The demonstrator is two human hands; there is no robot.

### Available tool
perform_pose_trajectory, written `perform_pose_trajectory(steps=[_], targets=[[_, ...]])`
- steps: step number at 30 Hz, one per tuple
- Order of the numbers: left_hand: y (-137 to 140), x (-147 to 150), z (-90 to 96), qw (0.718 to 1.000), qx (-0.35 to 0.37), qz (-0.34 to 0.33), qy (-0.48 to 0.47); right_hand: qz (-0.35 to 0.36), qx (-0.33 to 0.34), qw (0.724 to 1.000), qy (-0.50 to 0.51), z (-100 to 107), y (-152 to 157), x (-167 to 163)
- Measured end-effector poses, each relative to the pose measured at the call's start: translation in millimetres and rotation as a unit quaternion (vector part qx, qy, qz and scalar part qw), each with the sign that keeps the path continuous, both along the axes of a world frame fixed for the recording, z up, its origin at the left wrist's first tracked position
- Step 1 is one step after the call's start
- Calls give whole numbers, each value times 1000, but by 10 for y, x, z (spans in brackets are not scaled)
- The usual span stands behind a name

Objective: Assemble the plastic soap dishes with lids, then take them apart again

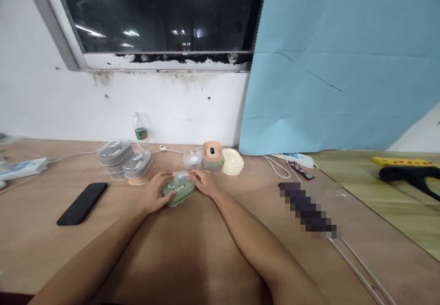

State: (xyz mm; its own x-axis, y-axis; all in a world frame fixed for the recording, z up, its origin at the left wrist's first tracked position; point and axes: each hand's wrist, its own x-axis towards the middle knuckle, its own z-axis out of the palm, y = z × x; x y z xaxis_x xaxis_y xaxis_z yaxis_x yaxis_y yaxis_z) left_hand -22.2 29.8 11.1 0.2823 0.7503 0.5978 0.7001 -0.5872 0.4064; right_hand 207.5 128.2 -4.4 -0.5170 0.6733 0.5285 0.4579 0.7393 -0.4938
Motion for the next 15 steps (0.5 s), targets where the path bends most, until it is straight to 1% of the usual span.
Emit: perform_pose_trajectory(steps=[3,6,8,9,10,12,14,15], targets=[[11,-6,-18,999,8,28,-40,25,24,999,-12,-11,-24,17],[49,-22,-65,989,11,85,-117,46,59,997,-25,-12,-63,3],[81,-39,-97,979,-1,114,-171,42,68,996,-29,-16,-89,-42],[96,-46,-109,974,-12,121,-193,26,64,997,-23,-21,-96,-74],[109,-49,-120,970,-21,124,-210,0,52,999,-8,-26,-97,-112],[129,-46,-137,965,-33,121,-228,-62,-1,997,49,-40,-79,-195],[143,-36,-155,966,-37,112,-231,-120,-79,980,139,-52,-42,-280],[149,-32,-166,967,-40,106,-228,-138,-123,964,193,-56,-22,-320]])
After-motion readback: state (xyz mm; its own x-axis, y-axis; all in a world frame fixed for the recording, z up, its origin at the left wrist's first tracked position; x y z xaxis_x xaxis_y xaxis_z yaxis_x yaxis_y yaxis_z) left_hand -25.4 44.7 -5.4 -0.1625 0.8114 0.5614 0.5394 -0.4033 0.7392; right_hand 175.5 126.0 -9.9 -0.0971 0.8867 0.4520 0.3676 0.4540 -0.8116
